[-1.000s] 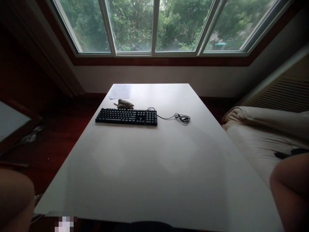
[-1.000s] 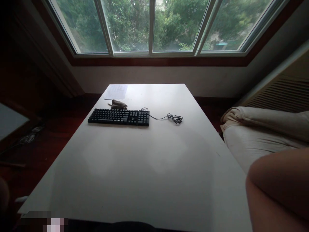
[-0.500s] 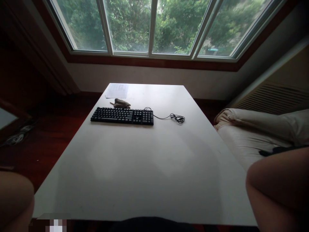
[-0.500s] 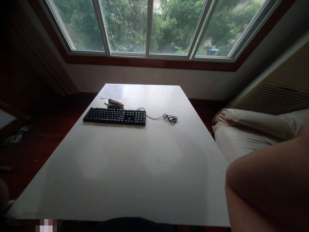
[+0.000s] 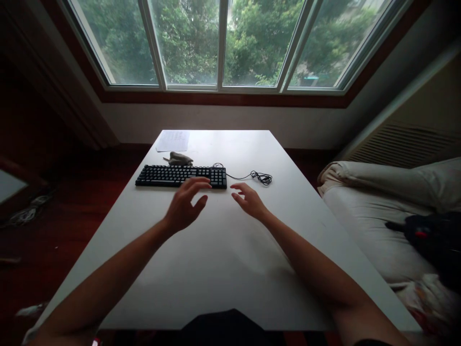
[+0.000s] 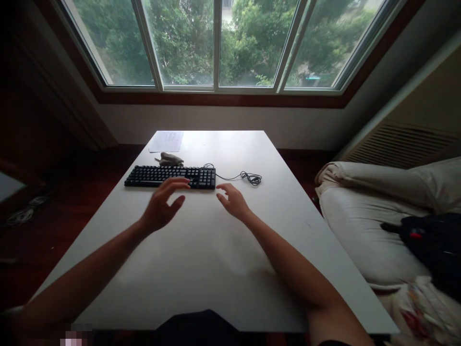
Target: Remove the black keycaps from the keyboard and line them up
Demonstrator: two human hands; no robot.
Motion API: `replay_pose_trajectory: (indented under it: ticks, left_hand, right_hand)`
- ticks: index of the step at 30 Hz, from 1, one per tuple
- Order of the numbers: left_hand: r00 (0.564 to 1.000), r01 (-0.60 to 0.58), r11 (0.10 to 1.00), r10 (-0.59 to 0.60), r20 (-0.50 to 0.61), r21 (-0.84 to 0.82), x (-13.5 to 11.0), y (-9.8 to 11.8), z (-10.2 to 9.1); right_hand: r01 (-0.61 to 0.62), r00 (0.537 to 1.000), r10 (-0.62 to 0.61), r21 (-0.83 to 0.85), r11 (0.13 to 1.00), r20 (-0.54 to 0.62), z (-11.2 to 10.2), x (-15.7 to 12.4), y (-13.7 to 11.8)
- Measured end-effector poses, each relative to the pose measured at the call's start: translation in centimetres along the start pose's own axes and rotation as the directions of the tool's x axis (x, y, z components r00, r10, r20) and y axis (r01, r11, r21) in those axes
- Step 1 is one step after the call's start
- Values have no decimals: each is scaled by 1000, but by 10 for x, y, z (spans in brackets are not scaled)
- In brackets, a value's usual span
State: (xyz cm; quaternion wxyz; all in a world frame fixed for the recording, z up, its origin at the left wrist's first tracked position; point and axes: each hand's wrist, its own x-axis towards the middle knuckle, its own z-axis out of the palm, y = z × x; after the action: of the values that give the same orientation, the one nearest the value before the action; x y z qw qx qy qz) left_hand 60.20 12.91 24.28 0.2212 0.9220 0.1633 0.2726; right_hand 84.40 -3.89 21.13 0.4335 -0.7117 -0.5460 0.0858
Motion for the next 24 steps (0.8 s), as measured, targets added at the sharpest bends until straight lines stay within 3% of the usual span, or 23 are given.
replay_pose_trajectory:
  ticks: [4,7,11,17,24]
  left_hand:
    - [978,-64,992,39,207,112,-4,-27,40]
    - [971,-49,974,-6,240,222,-1,-53,61]
    - [952,-87,967,10,306,239,14,-75,60]
    - [960,-113,979,64,273,168,35,-98,50]
    - [954,-148,962,76,291,231,42,-103,59]
  right_hand:
    - [65,986,-19,-282,957,164,26,-4,32]
    - [158,972,-80,-363,918,221,33,-4,36]
    - [198,958,-75,-451,870,277,37,2,39]
    - [192,927,9,-496,847,374,34,17,47]
    - [143,935,60,-528,837,349,34,29,51]
